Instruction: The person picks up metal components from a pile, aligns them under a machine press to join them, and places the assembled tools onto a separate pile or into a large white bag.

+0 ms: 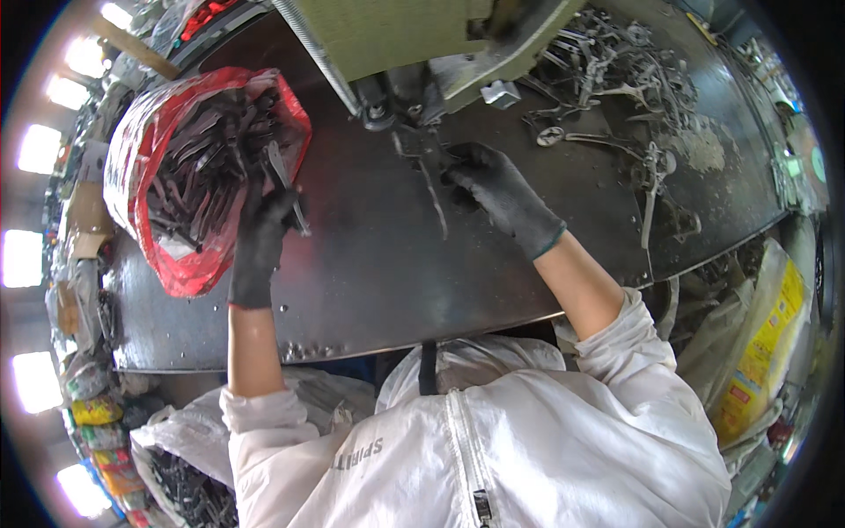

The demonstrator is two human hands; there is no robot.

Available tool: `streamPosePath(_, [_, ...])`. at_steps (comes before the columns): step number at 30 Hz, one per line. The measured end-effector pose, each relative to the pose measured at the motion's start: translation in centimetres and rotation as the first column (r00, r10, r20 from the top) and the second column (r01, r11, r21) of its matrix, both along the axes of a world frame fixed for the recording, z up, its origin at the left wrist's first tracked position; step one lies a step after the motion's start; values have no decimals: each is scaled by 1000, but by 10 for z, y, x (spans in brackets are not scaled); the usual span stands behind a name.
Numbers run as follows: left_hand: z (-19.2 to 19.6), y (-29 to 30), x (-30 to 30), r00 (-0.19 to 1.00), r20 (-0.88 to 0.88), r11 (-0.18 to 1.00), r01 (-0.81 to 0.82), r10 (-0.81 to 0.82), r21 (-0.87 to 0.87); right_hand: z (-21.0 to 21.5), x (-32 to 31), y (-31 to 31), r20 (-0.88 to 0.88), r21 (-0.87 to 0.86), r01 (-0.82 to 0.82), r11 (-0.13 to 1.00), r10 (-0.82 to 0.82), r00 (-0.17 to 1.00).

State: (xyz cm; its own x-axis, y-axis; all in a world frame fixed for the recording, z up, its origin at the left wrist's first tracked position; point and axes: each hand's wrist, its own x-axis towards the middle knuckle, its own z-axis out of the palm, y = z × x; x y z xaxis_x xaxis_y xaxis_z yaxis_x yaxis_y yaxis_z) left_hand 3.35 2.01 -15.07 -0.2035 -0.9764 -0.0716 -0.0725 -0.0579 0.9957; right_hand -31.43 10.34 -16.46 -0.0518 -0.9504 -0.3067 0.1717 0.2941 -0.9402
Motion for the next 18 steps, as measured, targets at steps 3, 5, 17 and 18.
streamPosePath(3, [6,32,-15,975,76,977,207,-210,52,-14,-1,-4,-93,-92,-80,993,71,993])
streamPosePath(5, [20,43,-40,941,75,942,322,-329,97,-6,2,-3,-99,-18,-58,998,56,994])
streamPosePath(17, [-49,43,-97,950,113,957,287,-291,48,15,-120,-46,-980,-138,-358,923,-180,-86])
streamPosePath(18, [-51,43,-95,968,105,969,215,-228,121,8,-160,-52,-944,-3,-346,938,-117,-308])
